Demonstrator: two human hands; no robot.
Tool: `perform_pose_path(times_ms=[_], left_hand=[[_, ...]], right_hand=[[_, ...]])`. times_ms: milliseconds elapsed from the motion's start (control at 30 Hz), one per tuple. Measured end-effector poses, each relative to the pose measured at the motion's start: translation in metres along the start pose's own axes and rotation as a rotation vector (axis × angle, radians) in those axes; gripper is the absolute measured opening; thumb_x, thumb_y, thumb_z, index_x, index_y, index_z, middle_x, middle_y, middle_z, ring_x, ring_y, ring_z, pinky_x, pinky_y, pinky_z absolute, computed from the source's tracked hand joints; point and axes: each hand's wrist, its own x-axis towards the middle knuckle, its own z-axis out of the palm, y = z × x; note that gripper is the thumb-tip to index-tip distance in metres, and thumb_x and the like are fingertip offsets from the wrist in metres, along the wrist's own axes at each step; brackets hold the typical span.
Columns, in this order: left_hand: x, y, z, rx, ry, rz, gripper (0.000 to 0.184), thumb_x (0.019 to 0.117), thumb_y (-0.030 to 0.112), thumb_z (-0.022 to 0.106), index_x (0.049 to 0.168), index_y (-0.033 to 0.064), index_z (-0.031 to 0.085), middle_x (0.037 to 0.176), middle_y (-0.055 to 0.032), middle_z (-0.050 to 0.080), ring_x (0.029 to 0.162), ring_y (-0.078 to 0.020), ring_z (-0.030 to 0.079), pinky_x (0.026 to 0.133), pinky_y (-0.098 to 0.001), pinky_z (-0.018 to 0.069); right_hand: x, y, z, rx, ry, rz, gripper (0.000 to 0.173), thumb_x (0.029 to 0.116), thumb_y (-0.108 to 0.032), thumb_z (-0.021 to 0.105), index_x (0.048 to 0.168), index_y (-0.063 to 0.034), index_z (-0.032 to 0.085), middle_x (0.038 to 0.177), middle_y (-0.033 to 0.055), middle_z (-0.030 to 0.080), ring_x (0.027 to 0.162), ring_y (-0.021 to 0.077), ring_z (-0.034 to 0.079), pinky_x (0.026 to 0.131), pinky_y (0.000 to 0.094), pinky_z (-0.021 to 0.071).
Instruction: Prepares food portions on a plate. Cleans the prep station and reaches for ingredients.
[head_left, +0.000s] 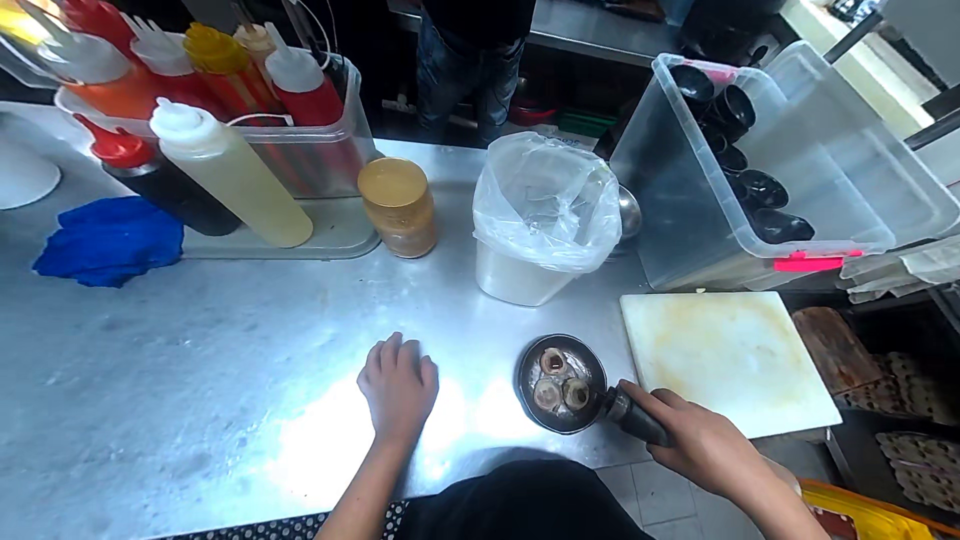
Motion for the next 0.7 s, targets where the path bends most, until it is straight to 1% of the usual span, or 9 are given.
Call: perform_pose_path(times_ms=[233, 367, 467, 700], left_hand=[[-0.001, -0.001, 0.001, 0.003, -0.007, -0.005, 0.046, 0.0976, 0.043, 0.038, 0.12, 0.0175, 0.07, 0.148, -0.0059, 0.054, 0.141, -0.0325, 0.042, 0.108, -0.0595, 0.0332], [0.0, 0.0, 0.001, 0.004, -0.002, -0.004, 0.047, 0.0974, 0.044, 0.038, 0.12, 0.017, 0.07, 0.148, -0.0063, 0.054, 0.141, -0.0329, 0.043, 0.108, -0.0595, 0.0335], [0.0, 0.0, -0.002, 0.002, -0.024, -0.004, 0.048, 0.098, 0.043, 0.038, 0.121, 0.0162, 0.07, 0.149, -0.0076, 0.054, 0.142, -0.0346, 0.043, 0.109, -0.0617, 0.034], [-0.001, -0.001, 0.002, 0.005, -0.007, -0.007, 0.048, 0.098, 0.044, 0.037, 0.121, 0.0174, 0.07, 0.149, -0.0054, 0.054, 0.142, -0.0316, 0.042, 0.109, -0.0589, 0.0329]], right_hand=[[-0.002, -0.005, 0.0, -0.006, -0.007, -0.033, 0.094, 0.0794, -0.029, 0.078, 0.157, -0.05, 0.03, 0.127, 0.0115, 0.065, 0.095, 0.0347, 0.07, 0.073, 0.0568, 0.0582], [0.001, -0.01, -0.001, -0.007, 0.025, -0.039, 0.094, 0.0791, -0.029, 0.078, 0.158, -0.0498, 0.03, 0.127, 0.011, 0.064, 0.094, 0.034, 0.07, 0.072, 0.0558, 0.0585], [0.001, -0.012, -0.004, 0.0, 0.014, -0.033, 0.094, 0.0795, -0.029, 0.079, 0.158, -0.0494, 0.03, 0.129, 0.0121, 0.064, 0.095, 0.0354, 0.07, 0.073, 0.0573, 0.0583], [0.006, -0.03, -0.007, -0.001, -0.011, -0.113, 0.093, 0.08, -0.029, 0.078, 0.157, -0.0503, 0.03, 0.126, 0.0109, 0.065, 0.094, 0.0349, 0.069, 0.073, 0.0568, 0.0578]])
